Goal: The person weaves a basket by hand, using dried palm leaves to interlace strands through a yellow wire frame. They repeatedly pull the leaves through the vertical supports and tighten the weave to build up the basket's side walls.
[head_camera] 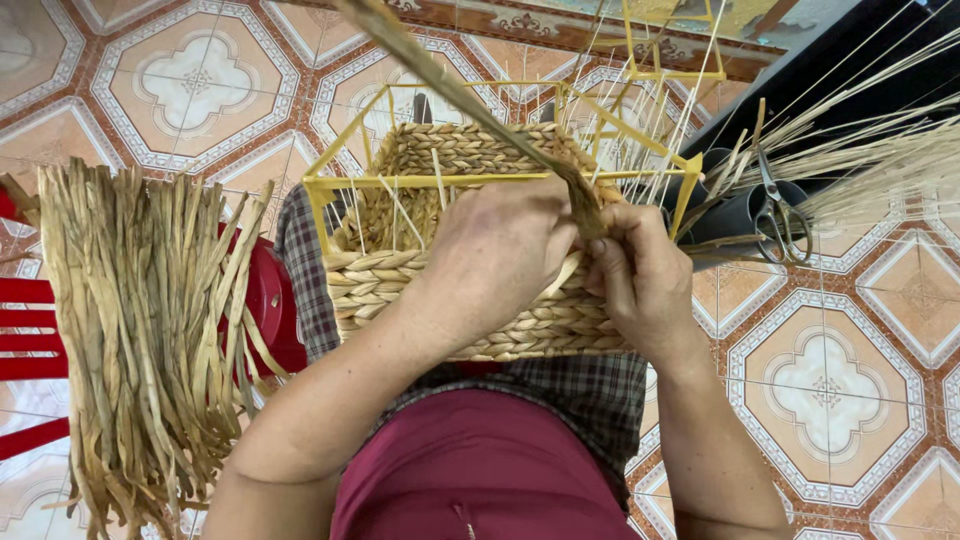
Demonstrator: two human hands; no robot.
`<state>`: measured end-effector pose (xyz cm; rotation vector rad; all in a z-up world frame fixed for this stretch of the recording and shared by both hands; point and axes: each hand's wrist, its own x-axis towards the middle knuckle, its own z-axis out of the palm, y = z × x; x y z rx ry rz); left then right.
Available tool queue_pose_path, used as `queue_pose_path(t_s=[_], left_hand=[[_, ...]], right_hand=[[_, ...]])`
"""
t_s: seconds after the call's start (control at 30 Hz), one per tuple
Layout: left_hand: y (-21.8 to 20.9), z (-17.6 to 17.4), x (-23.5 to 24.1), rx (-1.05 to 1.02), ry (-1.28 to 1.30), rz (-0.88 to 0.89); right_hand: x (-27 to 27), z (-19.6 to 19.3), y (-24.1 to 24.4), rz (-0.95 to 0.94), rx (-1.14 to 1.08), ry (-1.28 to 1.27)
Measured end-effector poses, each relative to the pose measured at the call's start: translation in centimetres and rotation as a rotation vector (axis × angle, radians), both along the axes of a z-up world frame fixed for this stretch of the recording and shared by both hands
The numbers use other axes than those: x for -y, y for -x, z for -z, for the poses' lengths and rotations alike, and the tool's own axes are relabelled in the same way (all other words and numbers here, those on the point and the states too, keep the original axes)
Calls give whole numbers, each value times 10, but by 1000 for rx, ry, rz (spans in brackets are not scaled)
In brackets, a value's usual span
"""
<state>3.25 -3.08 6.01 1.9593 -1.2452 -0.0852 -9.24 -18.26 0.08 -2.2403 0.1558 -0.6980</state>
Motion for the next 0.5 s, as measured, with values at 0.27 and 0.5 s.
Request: queue_pose_path(t_s=[0.27, 0.5], left_hand=[[1, 4, 11, 7, -78, -32], [-8, 9, 20, -329, -154, -16]], right_hand=[[0, -3, 1, 8, -58, -103], [2, 0, 4, 10, -32, -114]])
